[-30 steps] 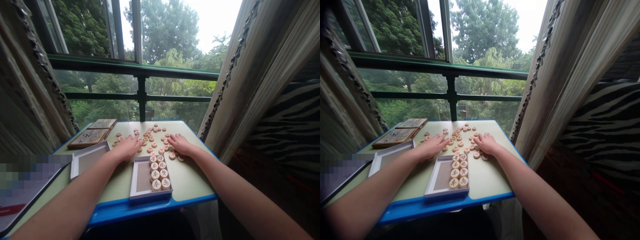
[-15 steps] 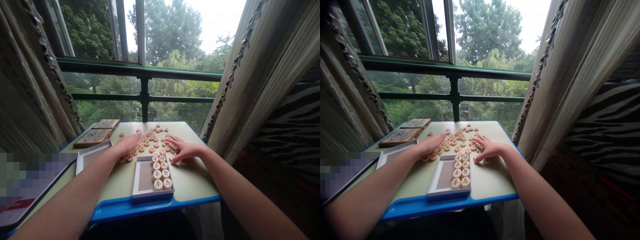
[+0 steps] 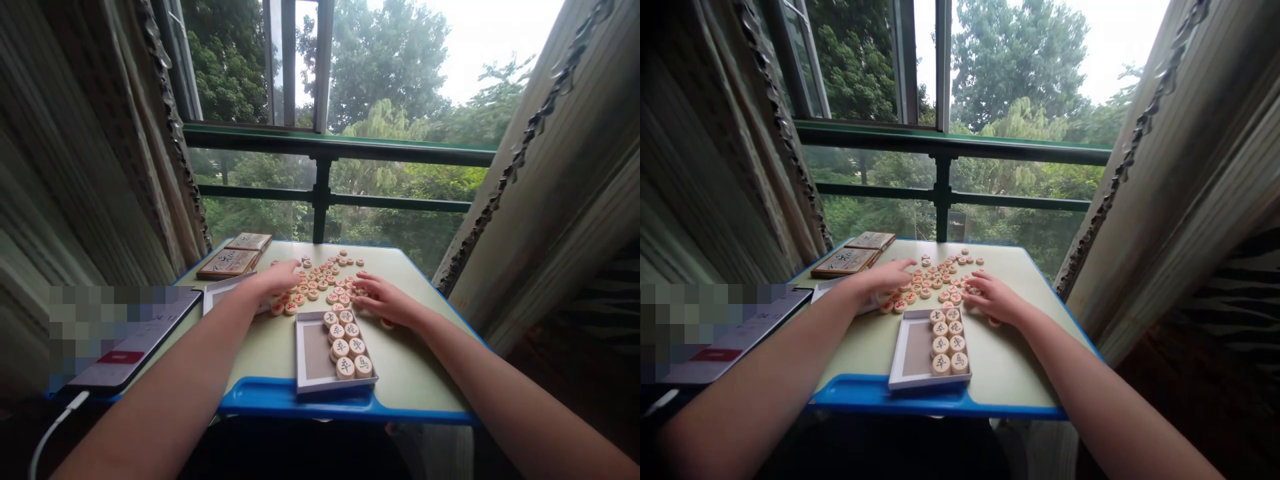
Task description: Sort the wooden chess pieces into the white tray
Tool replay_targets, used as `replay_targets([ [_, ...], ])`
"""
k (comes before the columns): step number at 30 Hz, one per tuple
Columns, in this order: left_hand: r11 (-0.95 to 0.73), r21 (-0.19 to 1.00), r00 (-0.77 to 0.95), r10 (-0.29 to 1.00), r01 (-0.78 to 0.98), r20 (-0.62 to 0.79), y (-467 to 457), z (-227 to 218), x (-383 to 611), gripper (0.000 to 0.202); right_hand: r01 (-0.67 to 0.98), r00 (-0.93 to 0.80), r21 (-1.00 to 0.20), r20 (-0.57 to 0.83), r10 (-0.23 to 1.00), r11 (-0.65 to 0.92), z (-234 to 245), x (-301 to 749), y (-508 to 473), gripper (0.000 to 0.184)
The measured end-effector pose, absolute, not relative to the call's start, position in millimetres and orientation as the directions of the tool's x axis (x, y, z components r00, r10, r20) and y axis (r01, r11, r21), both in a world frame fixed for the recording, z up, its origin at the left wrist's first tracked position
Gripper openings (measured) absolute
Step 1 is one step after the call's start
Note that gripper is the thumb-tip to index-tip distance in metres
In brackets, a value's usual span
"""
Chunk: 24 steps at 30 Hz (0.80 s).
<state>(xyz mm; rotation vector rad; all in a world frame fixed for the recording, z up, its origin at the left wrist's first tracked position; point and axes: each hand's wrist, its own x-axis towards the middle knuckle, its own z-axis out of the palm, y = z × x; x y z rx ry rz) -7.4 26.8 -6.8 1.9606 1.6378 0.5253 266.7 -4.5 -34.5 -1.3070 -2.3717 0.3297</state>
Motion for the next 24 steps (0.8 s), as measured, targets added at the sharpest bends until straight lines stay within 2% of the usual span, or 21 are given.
replay_targets([
  [2,-0.209,0.491,0.347,0.914,0.846,-0.209,17,0,-12,0.08,0.777,-0.437,-0.352,0.294,0.85,0.522,-28,269,-8,0.037],
  [4,-0.269,0.443,0.414,0.868,0.855,-0.274,10,6,-16,0.085,0.826,-0.398,-0.308,0.274,0.876,0.471,-19,271,-14,0.036],
  [7,-0.304,0.374,0.44,0.821,0.876,-0.363,5,11,-19,0.086,0.879,-0.364,-0.308,0.061,0.929,0.364,-5,273,-23,0.035],
  [11,-0.371,0.298,0.472,0.754,0.88,-0.456,5,20,-26,0.095,0.88,-0.378,-0.398,-0.257,0.889,0.259,8,279,-31,0.03],
  [13,-0.409,0.289,0.5,0.725,0.866,-0.474,4,23,-29,0.101,0.909,-0.338,-0.361,-0.342,0.877,0.209,10,283,-31,0.026],
  [16,-0.406,0.264,0.484,0.747,0.875,-0.456,8,20,-31,0.103,0.935,-0.3,-0.296,-0.363,0.882,0.197,7,287,-27,0.025],
  [18,-0.376,0.3,0.47,0.801,0.877,-0.371,13,12,-32,0.101,0.925,-0.322,-0.309,-0.318,0.892,0.224,4,286,-25,0.023],
  [22,-0.296,0.581,0.469,0.867,0.758,-0.171,23,-4,-35,0.082,0.885,-0.376,-0.34,-0.118,0.919,0.319,-5,278,-22,0.021],
  [24,-0.246,0.666,0.426,0.897,0.704,-0.119,26,-8,-34,0.073,0.873,-0.393,-0.321,-0.019,0.919,0.367,-8,275,-23,0.022],
])
